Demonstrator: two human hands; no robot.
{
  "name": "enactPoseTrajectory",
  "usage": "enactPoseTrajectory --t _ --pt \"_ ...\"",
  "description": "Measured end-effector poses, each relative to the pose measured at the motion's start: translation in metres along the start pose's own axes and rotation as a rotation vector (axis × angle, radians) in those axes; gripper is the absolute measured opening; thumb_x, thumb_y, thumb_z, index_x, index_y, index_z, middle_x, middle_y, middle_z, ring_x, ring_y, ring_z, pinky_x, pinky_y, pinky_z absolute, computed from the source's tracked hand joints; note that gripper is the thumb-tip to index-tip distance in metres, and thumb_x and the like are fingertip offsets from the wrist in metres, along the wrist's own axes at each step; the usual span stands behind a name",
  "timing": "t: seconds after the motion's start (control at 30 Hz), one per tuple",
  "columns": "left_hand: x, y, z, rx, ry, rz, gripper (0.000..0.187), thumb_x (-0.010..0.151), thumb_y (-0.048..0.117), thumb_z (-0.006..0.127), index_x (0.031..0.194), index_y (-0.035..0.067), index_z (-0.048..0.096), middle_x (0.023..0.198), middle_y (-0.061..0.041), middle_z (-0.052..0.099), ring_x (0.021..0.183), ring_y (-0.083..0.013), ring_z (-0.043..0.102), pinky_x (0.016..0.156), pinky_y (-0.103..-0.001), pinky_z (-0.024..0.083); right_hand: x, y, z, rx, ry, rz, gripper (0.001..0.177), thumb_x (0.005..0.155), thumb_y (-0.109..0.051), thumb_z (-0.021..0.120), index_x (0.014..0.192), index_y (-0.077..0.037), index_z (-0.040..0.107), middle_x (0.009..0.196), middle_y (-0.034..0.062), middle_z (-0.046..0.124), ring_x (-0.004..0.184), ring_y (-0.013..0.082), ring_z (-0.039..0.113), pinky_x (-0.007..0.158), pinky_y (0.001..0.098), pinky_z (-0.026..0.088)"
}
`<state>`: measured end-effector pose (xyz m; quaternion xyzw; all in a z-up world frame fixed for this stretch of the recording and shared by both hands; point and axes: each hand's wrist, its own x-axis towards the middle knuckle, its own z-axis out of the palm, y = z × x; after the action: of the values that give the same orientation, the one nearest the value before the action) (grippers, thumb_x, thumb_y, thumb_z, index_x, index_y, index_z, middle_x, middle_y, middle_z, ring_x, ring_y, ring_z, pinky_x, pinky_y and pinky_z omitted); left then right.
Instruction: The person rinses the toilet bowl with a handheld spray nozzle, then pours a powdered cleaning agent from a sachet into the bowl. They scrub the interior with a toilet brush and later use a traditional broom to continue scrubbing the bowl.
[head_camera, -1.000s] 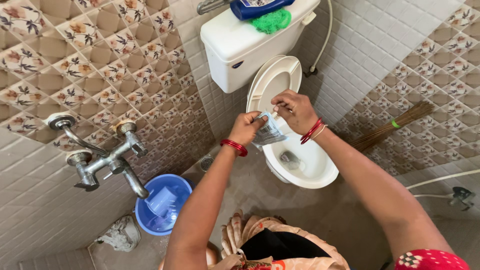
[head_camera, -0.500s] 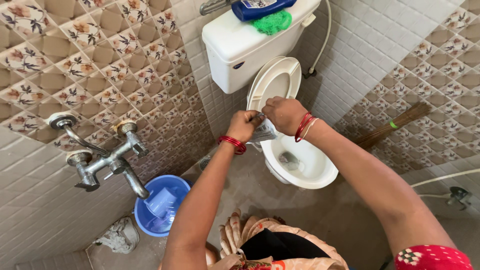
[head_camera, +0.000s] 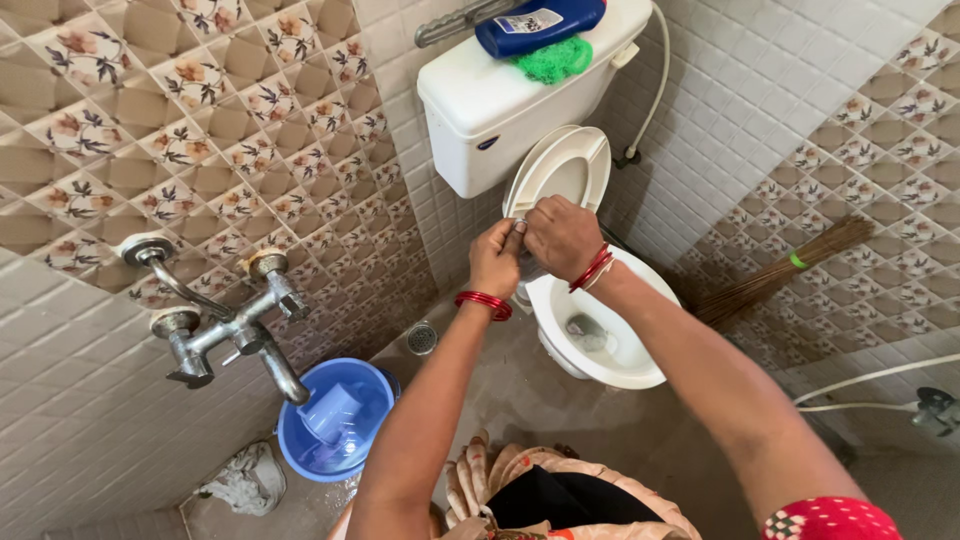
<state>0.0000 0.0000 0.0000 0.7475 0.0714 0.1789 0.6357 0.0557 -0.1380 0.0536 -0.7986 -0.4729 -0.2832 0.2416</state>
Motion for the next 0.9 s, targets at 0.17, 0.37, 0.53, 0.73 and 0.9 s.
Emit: enactPoseTrajectory --t 0.17,0.37,0.53,0.73,0.9 --pt "-0.004 0.006 0.001 -0.063 0.071 0.068 0.016 0.101 0.016 0.063 0.104 0.003 0.072 0.077 -0.008 0.070 0.068 -0.0106 0.059 0.064 -0.030 0.050 -0.002 -0.011 0.014 0.167 0.131 0.230 0.008 0.085 -0.008 0.069 0.082 -0.003 0.063 0.077 0.0123 0.061 0.074 0.0333 0.063 0.064 0.0447 0.051" --pt "-0.005 0.004 -0.007 -0.045 0.050 0.084 0.017 0.102 0.016 0.061 0.104 0.002 0.071 0.080 -0.006 0.071 0.071 -0.0094 0.060 0.068 -0.028 0.050 -0.004 -0.018 0.019 0.335 0.206 0.397 0.006 0.087 -0.003 0.064 0.088 0.001 0.067 0.082 0.0151 0.069 0.067 0.0289 0.068 0.061 0.0373 0.053" --pt "-0.004 -0.002 -0.010 -0.111 0.050 0.059 0.019 0.104 0.017 0.061 0.104 0.002 0.071 0.080 -0.002 0.068 0.074 -0.0072 0.057 0.069 -0.027 0.049 -0.003 -0.021 0.030 0.478 0.189 0.706 0.012 0.089 -0.004 0.061 0.089 0.002 0.071 0.060 0.0112 0.063 0.053 0.0144 0.060 0.052 0.0309 0.047" --pt "-0.001 -0.020 -0.016 -0.131 0.034 0.075 0.020 0.104 0.017 0.060 0.103 0.001 0.071 0.082 0.000 0.069 0.077 -0.0059 0.057 0.072 -0.026 0.049 -0.013 -0.017 0.054 0.539 0.242 0.836 0.010 0.090 -0.004 0.062 0.086 0.002 0.070 0.061 0.0097 0.063 0.056 0.0120 0.058 0.055 0.0299 0.048" --pt "-0.004 -0.030 -0.020 -0.127 0.011 0.080 0.021 0.105 0.017 0.059 0.100 0.000 0.070 0.081 0.001 0.068 0.076 -0.0066 0.056 0.070 -0.026 0.048 -0.025 -0.008 0.079 0.378 0.244 0.688 0.006 0.088 -0.002 0.063 0.087 0.003 0.068 0.065 0.0132 0.063 0.056 0.0157 0.060 0.057 0.0310 0.049"
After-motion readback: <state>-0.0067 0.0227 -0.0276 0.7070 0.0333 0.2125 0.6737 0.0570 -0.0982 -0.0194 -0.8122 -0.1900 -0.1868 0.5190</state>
